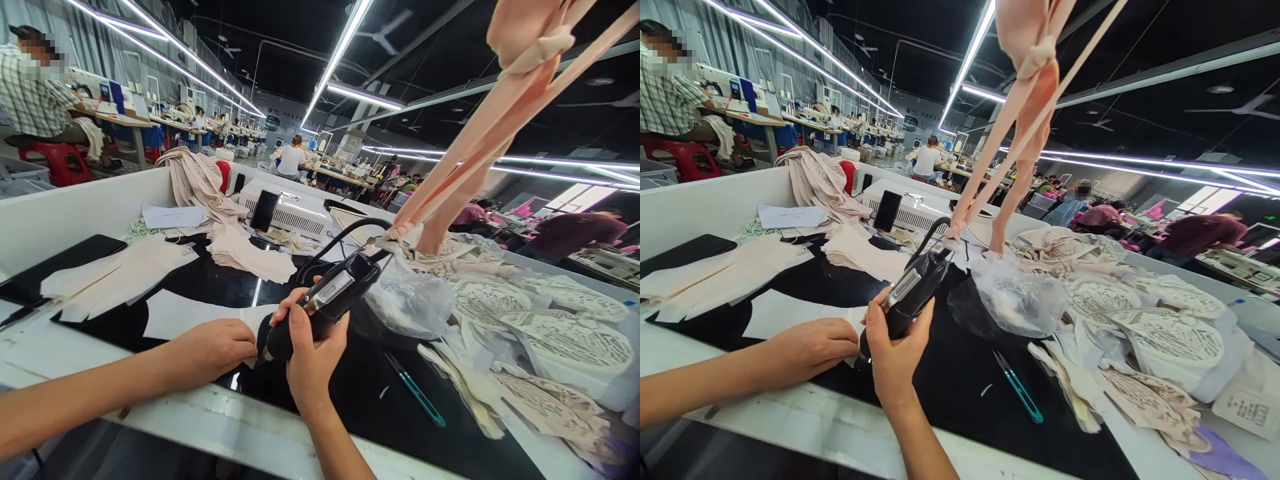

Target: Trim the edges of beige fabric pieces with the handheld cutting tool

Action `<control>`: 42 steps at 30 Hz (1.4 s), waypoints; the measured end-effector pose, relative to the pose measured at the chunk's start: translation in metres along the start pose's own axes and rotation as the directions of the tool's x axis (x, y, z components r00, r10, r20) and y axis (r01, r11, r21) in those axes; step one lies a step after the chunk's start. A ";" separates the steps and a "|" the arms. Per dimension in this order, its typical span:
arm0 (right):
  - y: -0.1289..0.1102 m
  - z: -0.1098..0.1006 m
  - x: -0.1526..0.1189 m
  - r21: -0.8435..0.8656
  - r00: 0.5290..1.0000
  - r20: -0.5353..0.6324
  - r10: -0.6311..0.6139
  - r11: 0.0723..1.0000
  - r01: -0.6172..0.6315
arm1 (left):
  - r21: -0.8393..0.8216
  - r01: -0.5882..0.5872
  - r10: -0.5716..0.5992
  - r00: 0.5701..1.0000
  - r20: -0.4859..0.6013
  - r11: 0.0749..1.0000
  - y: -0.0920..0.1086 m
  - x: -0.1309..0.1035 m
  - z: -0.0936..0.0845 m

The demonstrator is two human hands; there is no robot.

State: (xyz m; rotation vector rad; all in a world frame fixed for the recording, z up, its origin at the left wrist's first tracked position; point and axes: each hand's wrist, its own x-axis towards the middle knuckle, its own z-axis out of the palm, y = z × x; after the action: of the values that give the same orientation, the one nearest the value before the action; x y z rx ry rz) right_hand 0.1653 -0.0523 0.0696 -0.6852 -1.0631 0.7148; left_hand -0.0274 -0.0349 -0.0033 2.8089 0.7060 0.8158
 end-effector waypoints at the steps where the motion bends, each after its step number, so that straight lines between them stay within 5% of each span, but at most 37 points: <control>1: 0.000 0.000 0.000 -0.004 1.000 0.000 0.000 1.000 0.000 | -0.007 -0.007 0.007 1.000 -0.007 1.000 0.000 -0.002 0.000; 13: 0.000 -0.001 0.001 0.006 0.999 0.000 -0.036 0.999 0.036 | 0.031 -0.096 0.098 0.992 -0.075 0.995 -0.002 -0.007 0.001; 31: 0.005 -0.004 0.000 -0.028 1.000 0.005 -0.015 0.999 0.016 | 0.153 -0.101 0.108 0.993 -0.037 0.983 -0.003 -0.009 0.004; 42: 0.007 -0.005 0.002 -0.053 0.999 0.053 -0.001 0.999 0.004 | 0.151 -0.079 0.098 0.987 -0.123 0.985 -0.002 -0.011 0.011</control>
State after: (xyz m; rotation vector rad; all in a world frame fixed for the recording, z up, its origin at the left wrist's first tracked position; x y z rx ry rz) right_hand 0.1693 -0.0473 0.0638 -0.7136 -1.1348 0.7079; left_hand -0.0309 -0.0381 -0.0180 2.9574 0.6895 1.0108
